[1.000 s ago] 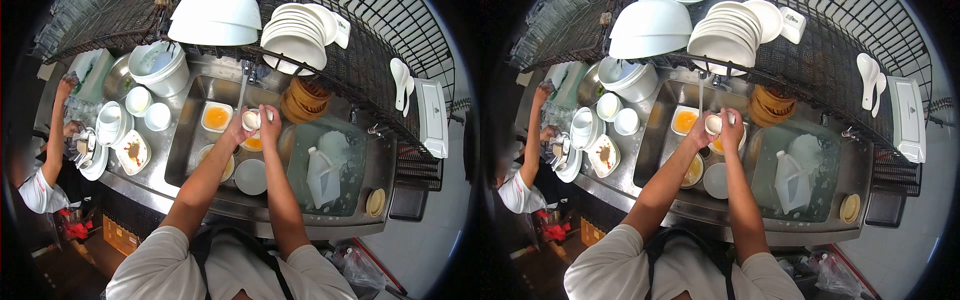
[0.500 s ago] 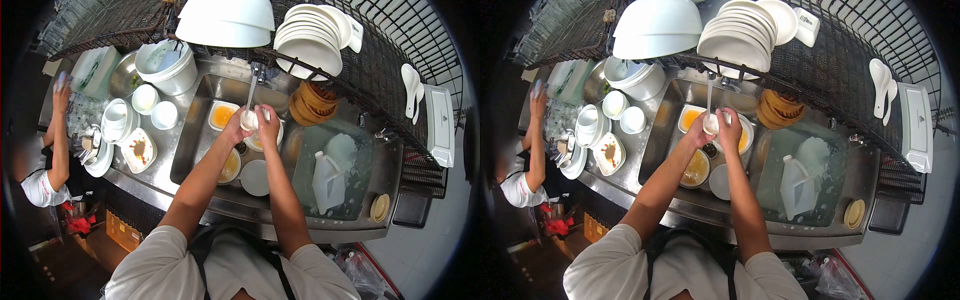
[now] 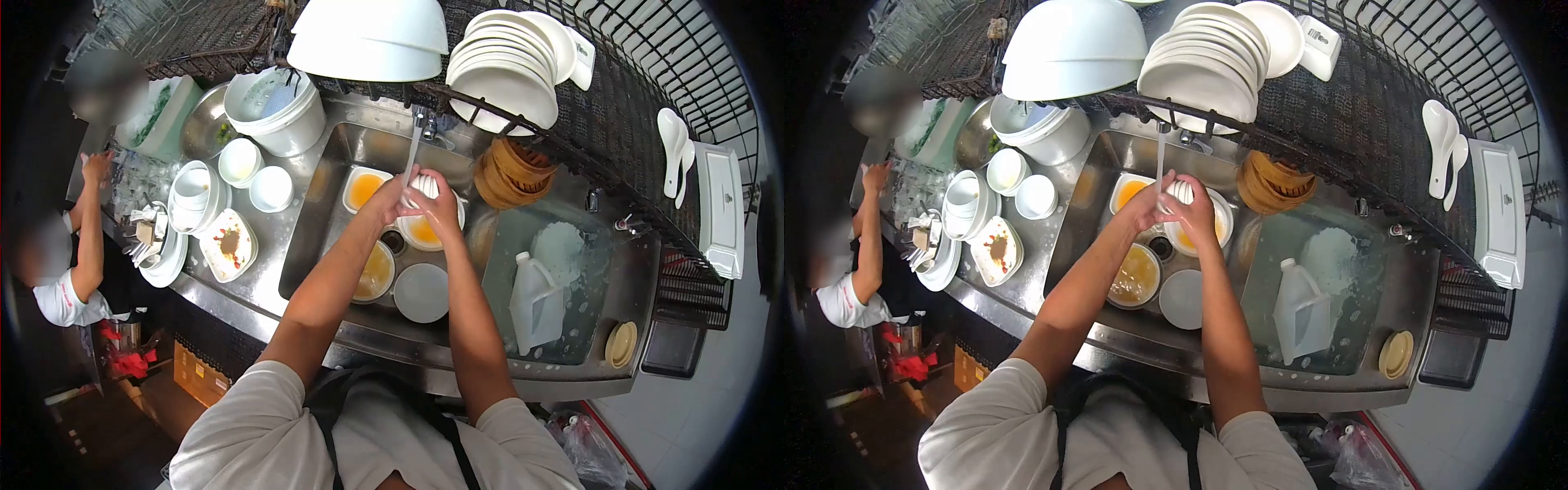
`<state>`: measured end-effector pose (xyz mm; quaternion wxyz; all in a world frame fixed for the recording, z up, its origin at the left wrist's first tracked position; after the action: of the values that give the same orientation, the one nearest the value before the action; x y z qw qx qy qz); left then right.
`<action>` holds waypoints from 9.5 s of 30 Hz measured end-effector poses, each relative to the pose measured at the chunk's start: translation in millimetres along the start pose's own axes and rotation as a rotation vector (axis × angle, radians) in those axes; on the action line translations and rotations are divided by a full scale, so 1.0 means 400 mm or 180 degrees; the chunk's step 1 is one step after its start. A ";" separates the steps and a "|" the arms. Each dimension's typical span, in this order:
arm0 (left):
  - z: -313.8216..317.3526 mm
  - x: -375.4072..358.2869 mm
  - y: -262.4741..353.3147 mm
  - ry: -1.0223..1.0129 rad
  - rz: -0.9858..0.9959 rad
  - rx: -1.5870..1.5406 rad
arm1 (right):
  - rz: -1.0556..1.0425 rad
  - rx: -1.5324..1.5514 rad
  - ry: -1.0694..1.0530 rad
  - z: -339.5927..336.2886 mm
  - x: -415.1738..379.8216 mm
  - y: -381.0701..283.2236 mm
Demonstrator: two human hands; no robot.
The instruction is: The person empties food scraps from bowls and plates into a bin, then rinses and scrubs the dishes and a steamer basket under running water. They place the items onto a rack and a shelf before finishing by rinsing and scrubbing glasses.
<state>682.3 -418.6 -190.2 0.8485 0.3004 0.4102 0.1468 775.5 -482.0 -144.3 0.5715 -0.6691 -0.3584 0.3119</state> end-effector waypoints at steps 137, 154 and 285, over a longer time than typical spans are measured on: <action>-1.030 -0.807 0.585 0.3674 0.0221 0.3607 | -0.2460 -0.1588 -0.0745 1.174 -0.208 -0.516; -1.074 -0.816 0.662 0.3192 0.1295 0.4352 | 0.0084 -0.2608 -0.0709 0.835 -0.176 -0.055; -0.164 -0.155 -0.148 0.0531 0.0912 -0.1803 | -0.0197 -0.0796 0.0585 0.032 -0.161 0.009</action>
<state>592.7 -469.9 -221.5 0.8325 0.0940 0.3748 0.3971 729.9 -529.3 -149.5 0.5235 -0.7494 -0.3610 0.1845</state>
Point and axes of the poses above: each hand's wrist, its own x-axis towards the middle knuckle, its own z-axis out of the palm, y = z × x, the point moved 8 cm from there along x, towards the middle knuckle, and after that the axes turned 4 degrees about y, right-handed, at the moved point
